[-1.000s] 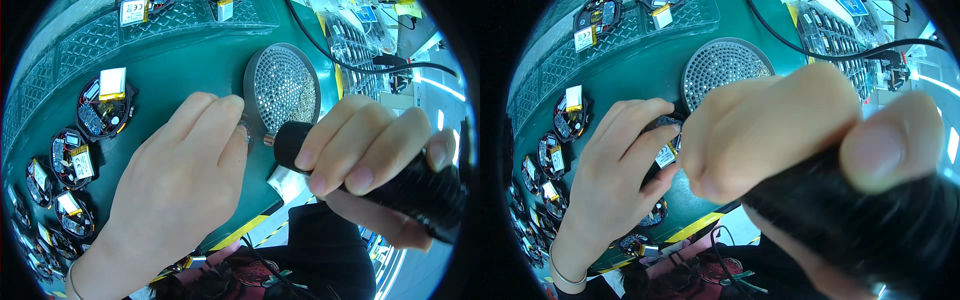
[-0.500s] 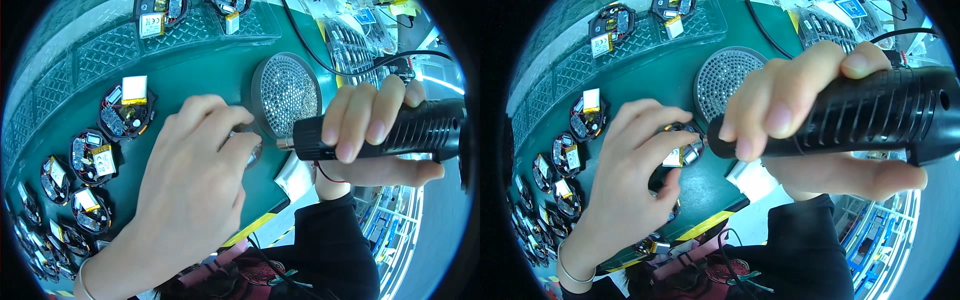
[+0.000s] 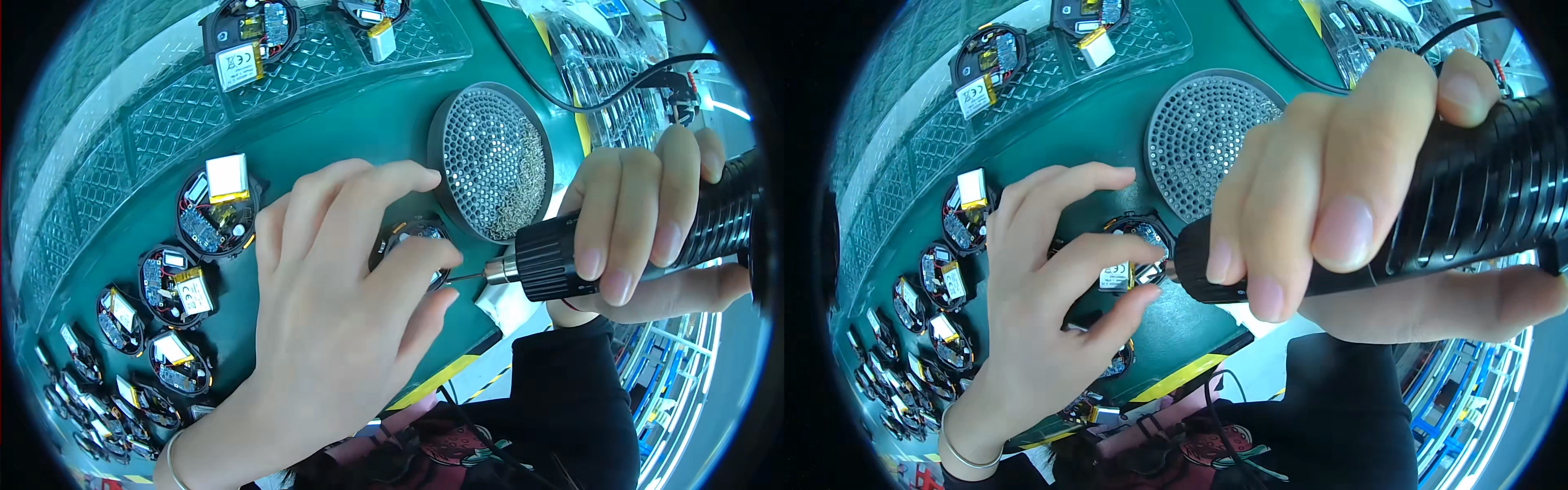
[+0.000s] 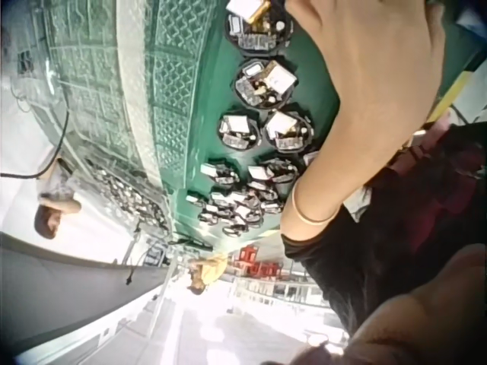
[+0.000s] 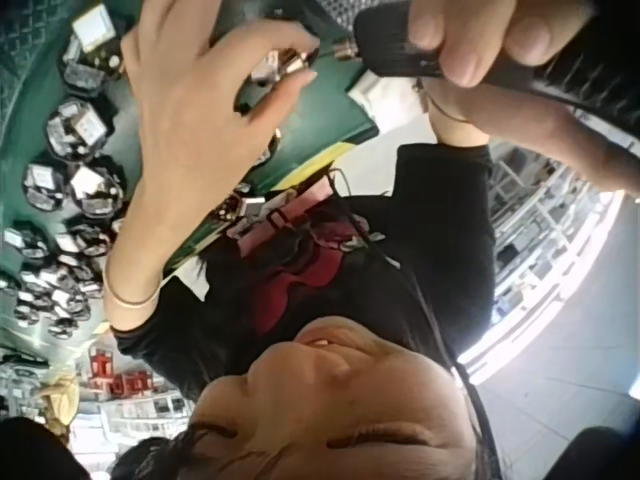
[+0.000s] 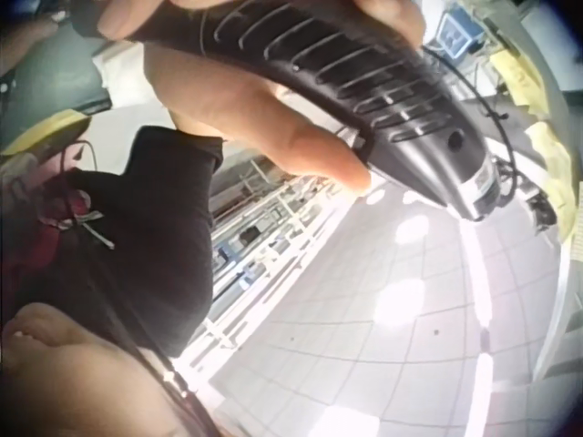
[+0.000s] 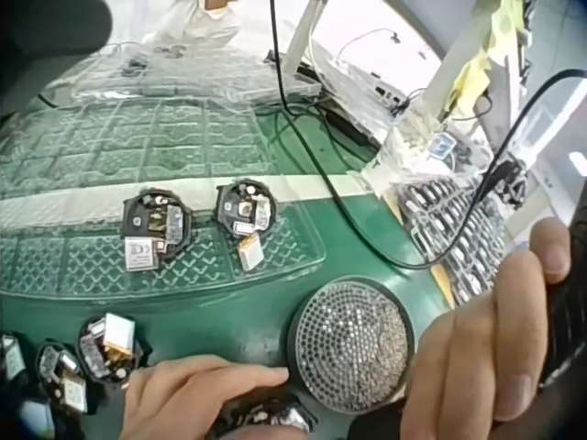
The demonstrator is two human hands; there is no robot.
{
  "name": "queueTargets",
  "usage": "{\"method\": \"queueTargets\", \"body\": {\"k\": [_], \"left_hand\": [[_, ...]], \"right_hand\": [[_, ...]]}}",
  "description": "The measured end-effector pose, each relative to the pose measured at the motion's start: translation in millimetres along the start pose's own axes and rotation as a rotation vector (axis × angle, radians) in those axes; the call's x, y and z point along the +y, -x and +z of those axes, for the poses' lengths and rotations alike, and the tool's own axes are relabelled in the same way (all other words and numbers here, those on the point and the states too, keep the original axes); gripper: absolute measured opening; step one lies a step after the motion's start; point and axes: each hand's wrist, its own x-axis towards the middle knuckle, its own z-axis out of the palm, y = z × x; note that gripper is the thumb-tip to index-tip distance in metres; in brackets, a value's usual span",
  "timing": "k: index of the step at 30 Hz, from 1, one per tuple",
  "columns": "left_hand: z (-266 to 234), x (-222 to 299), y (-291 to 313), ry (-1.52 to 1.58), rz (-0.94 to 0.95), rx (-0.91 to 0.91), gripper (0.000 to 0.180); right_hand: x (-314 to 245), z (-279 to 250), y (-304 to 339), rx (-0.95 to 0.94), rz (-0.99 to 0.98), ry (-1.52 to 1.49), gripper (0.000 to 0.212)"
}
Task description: Assembling small electronic devices using an electric screwdriver.
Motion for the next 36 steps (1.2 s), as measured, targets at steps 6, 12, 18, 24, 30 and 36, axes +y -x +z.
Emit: {"method": "queueTargets", "body": {"k": [6,12,18,24,30,36], "left_hand": [[1.7,-2.8,0.5,-0.082,0.066,0.029,0.017],[-0.8,-1.4,0.2,-0.108,0.075,0.039,0.016],[-3.5,0.9,-1.5,-0.145,0.109,-0.005,0.013],[-1.0,0.9,0.5,-0.248,0.138,-0.049,0.008],[-0.4,-2.2,2.3,-0.286,0.209,-0.028,0.018],[-2.5,0.5,1.3,-0.198,0.107,-0.031,0.056]], "right_hand": [[-7.5,-4.3,-2.5,-0.019,0.024,0.003,0.059],[-12.5,-7.5,-3.8,0.048,0.092,-0.037,0.061],[-6.3,-0.4,-1.5,0.021,0.028,-0.045,0.064],[-6.0,-4.0,-2.1,-0.038,0.025,-0.08,0.065],[-3.9,-5.9,-0.7,-0.142,0.035,-0.017,0.068],[0.9,-3.7,-1.6,-0.282,-0.074,0.155,0.077]]}}
